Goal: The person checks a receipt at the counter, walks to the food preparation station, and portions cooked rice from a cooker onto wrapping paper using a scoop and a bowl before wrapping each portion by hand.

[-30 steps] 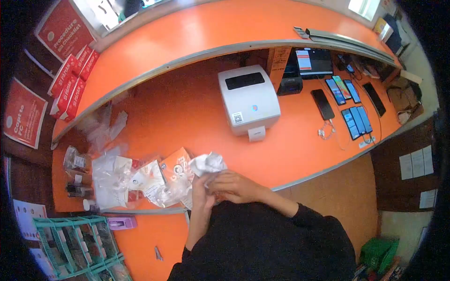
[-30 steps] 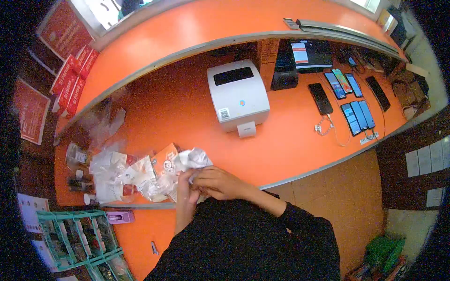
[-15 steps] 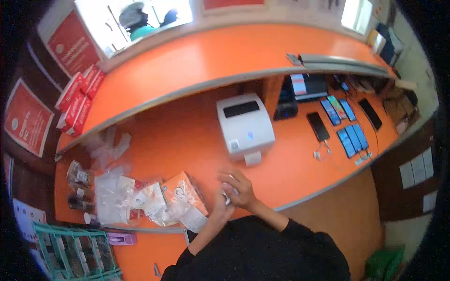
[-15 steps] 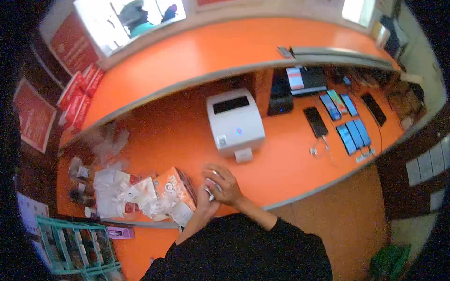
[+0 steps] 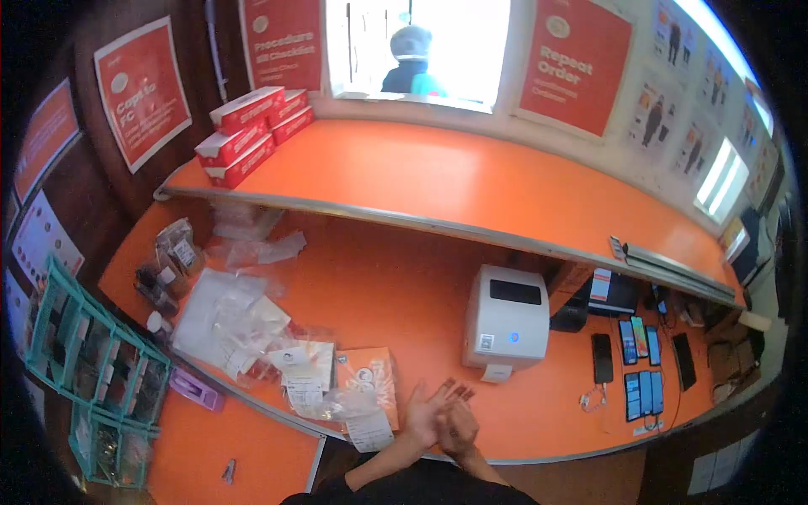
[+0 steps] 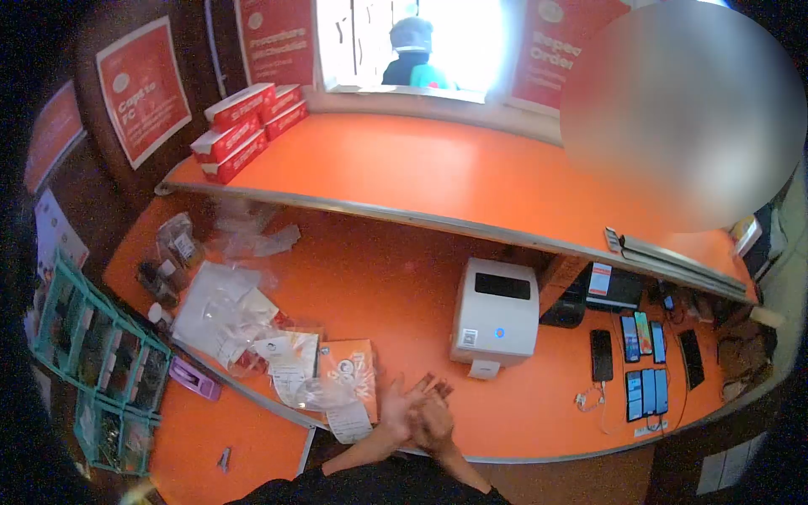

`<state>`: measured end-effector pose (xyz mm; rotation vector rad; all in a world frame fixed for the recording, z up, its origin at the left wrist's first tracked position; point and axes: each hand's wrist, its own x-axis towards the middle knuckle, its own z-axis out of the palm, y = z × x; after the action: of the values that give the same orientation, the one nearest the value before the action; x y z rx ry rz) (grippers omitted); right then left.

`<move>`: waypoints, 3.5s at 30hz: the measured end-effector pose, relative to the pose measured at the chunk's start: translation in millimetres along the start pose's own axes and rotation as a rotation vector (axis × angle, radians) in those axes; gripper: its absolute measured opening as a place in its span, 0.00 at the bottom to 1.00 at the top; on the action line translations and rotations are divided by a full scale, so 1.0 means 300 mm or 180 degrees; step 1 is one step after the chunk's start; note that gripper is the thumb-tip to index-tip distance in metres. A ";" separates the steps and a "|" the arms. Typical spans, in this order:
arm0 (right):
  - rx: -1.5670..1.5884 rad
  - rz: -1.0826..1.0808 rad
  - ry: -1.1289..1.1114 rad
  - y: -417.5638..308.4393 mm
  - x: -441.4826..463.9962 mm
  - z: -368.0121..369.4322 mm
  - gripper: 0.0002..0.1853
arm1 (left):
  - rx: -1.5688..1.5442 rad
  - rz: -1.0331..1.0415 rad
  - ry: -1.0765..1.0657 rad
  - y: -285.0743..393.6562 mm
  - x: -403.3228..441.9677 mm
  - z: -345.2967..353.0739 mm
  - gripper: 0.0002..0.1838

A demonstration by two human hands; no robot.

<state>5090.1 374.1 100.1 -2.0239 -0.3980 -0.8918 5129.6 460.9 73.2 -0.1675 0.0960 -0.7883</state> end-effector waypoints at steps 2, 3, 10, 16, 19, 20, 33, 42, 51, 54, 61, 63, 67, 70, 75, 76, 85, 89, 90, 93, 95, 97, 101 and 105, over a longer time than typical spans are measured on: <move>0.0501 0.0854 0.0295 0.042 -0.049 -0.014 0.13 | 0.0214 -0.0143 0.0111 0.007 -0.021 -0.038 0.30; 0.1001 0.1604 0.0410 0.053 -0.068 -0.020 0.16 | 0.0235 -0.0353 -0.0166 -0.009 -0.024 -0.107 0.27; -0.0311 0.1386 -0.0345 -0.062 -0.201 -0.012 0.22 | 0.0350 -0.0668 0.0022 -0.127 -0.230 -0.191 0.20; 0.0526 0.2114 0.0365 -0.369 -0.087 0.140 0.13 | 0.0348 -0.0360 0.0189 -0.068 -0.308 -0.102 0.24; -0.0355 0.1207 0.0078 -0.514 -0.027 0.138 0.15 | 0.0338 -0.0278 0.0171 -0.055 -0.322 -0.053 0.26; -0.0879 0.0862 -0.0121 -0.530 -0.032 0.117 0.18 | 0.0340 -0.0246 0.0129 -0.056 -0.320 -0.025 0.26; -0.1341 0.2474 0.2507 -0.763 -0.908 -0.615 0.16 | 0.2184 -0.1569 0.0190 -1.151 -0.573 -0.353 0.18; -0.1782 0.3514 0.4296 -1.188 -1.680 -1.045 0.21 | 0.3155 -0.5488 0.0599 -1.867 -1.154 -0.551 0.17; -0.0861 0.3303 0.5711 -1.120 -2.403 -1.824 0.24 | 0.3583 -0.5984 0.1385 -2.666 -1.016 -0.917 0.17; -0.1831 0.4084 0.6089 -0.979 -2.893 -1.876 0.24 | 0.3513 -0.5862 0.1556 -2.990 -0.939 -1.123 0.16; -0.1479 0.5246 0.6464 -1.361 -3.361 -1.694 0.10 | 0.3488 -0.6451 0.1194 -3.975 -1.178 -1.400 0.14; -0.1653 0.5071 0.6682 -1.469 -3.438 -1.699 0.08 | 0.3471 -0.6558 0.0873 -4.246 -1.303 -1.431 0.15; -0.1848 0.3869 0.7932 -1.582 -3.780 -1.713 0.09 | 0.2735 -0.6516 0.0130 -4.703 -1.568 -1.661 0.17; -0.0788 0.2326 0.9090 -1.746 -4.013 -2.055 0.09 | 0.3593 -0.6277 0.0965 -5.047 -1.766 -1.624 0.16; -0.1543 0.3316 0.7612 -1.946 -4.242 -2.859 0.10 | 0.3784 -0.5860 0.1210 -5.393 -1.829 -1.870 0.14; -0.1582 0.3858 0.7202 -1.984 -4.257 -3.036 0.09 | 0.3650 -0.5817 0.0666 -5.461 -1.798 -1.991 0.20; -0.0766 0.3453 0.6394 -1.863 -4.773 -3.877 0.05 | 0.4317 -0.5537 0.0819 -6.050 -1.884 -2.228 0.34; -0.0308 0.5196 0.5320 -1.856 -4.873 -4.028 0.09 | 0.3801 -0.5334 0.2091 -6.157 -1.897 -2.245 0.36; -0.0242 0.5311 0.5154 -1.850 -4.901 -4.071 0.10 | 0.3847 -0.5309 0.2100 -6.179 -1.883 -2.215 0.36; 0.0063 0.3968 0.5651 -1.759 -5.064 -4.130 0.12 | 0.3002 -0.5199 0.1581 -6.265 -1.842 -1.786 0.33; -0.0465 0.4388 0.5940 -1.697 -5.106 -4.240 0.12 | 0.3135 -0.5245 0.1076 -6.364 -1.780 -1.607 0.32; -0.0813 0.3852 0.5989 -1.787 -5.026 -4.406 0.13 | 0.3386 -0.5217 0.1212 -6.437 -1.725 -1.555 0.32; -0.1005 0.3798 0.6091 -1.674 -5.252 -4.409 0.15 | 0.4025 -0.5108 0.0708 -6.455 -1.712 -1.612 0.32; -0.2069 0.5511 0.3256 -1.946 -5.205 -4.442 0.14 | 0.4787 -0.4518 0.1922 -6.447 -1.940 -1.536 0.29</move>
<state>3085.7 -300.1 -186.8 -1.2584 2.0495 -0.6644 3305.0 -517.0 -7.1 1.6155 -0.0927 -2.0774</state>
